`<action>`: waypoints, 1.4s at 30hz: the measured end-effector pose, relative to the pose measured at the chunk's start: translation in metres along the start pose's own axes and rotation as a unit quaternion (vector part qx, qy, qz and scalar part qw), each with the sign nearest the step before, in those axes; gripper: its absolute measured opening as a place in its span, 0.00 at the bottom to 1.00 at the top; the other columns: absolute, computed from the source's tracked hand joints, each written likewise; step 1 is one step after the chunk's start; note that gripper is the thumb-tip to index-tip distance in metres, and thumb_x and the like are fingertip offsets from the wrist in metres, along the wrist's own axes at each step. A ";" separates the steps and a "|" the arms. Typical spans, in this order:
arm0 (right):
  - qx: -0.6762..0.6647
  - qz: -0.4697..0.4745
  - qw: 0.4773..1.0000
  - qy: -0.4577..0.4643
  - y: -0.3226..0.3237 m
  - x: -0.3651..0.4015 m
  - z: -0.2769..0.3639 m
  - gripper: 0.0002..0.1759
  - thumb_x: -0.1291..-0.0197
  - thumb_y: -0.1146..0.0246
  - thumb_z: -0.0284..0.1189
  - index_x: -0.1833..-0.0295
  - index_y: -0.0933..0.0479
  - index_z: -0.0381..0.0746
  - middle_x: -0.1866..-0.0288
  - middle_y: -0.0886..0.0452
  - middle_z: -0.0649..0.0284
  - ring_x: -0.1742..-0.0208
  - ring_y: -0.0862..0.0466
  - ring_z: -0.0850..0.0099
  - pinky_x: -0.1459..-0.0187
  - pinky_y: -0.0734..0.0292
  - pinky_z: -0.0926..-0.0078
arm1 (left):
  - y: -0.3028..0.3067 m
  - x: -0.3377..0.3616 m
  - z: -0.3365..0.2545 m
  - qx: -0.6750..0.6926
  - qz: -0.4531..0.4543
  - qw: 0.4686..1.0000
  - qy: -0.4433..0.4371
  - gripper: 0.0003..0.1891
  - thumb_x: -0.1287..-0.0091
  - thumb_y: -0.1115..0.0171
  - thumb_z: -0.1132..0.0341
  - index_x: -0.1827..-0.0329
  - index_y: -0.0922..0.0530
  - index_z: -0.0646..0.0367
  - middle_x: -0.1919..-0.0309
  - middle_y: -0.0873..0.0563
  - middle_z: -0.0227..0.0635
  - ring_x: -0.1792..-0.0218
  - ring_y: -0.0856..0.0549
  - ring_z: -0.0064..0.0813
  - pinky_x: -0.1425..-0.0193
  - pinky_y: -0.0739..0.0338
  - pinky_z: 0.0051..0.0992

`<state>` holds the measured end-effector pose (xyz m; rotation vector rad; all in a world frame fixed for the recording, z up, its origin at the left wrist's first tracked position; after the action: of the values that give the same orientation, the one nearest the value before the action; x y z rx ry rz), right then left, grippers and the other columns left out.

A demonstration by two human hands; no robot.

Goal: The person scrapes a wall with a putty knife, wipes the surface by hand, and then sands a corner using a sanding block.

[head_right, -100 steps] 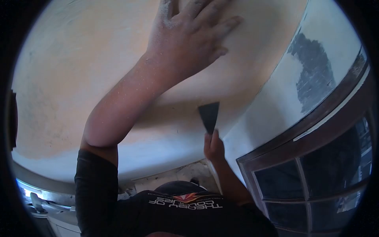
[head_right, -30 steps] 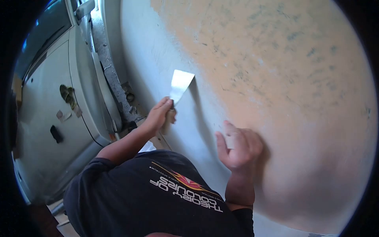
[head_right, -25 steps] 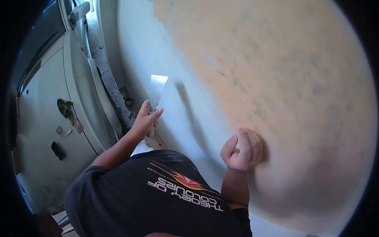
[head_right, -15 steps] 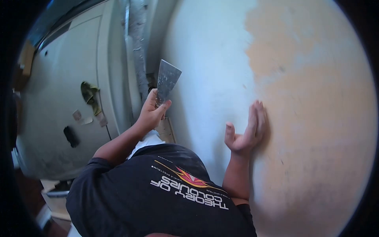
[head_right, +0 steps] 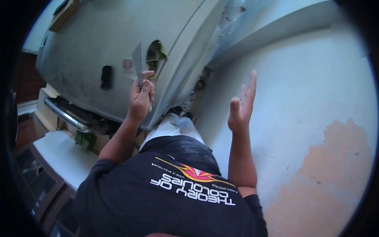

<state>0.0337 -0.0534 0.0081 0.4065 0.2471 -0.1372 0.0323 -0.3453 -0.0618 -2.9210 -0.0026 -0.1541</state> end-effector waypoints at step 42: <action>-0.154 0.228 0.961 -0.037 -0.243 0.085 0.042 0.52 0.28 0.47 0.60 0.15 0.58 0.37 0.12 0.59 0.54 0.12 0.60 0.55 0.20 0.57 0.44 | 0.279 0.157 -0.037 -0.271 -0.263 0.925 0.035 0.23 0.19 0.52 0.48 0.55 0.15 0.55 0.71 0.20 0.36 0.68 0.18 0.34 0.59 0.25 0.34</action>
<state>0.0803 -0.2989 -0.0678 0.1396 0.0935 0.3360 0.1885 -0.6273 -0.0697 -3.3755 -0.8695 -0.4005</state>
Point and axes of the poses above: each hand's wrist, its own x-axis away from the middle knuckle, its own y-axis out of the back of the hand, z = x × y, the point moved 2 cm from there along -x, towards the middle knuckle
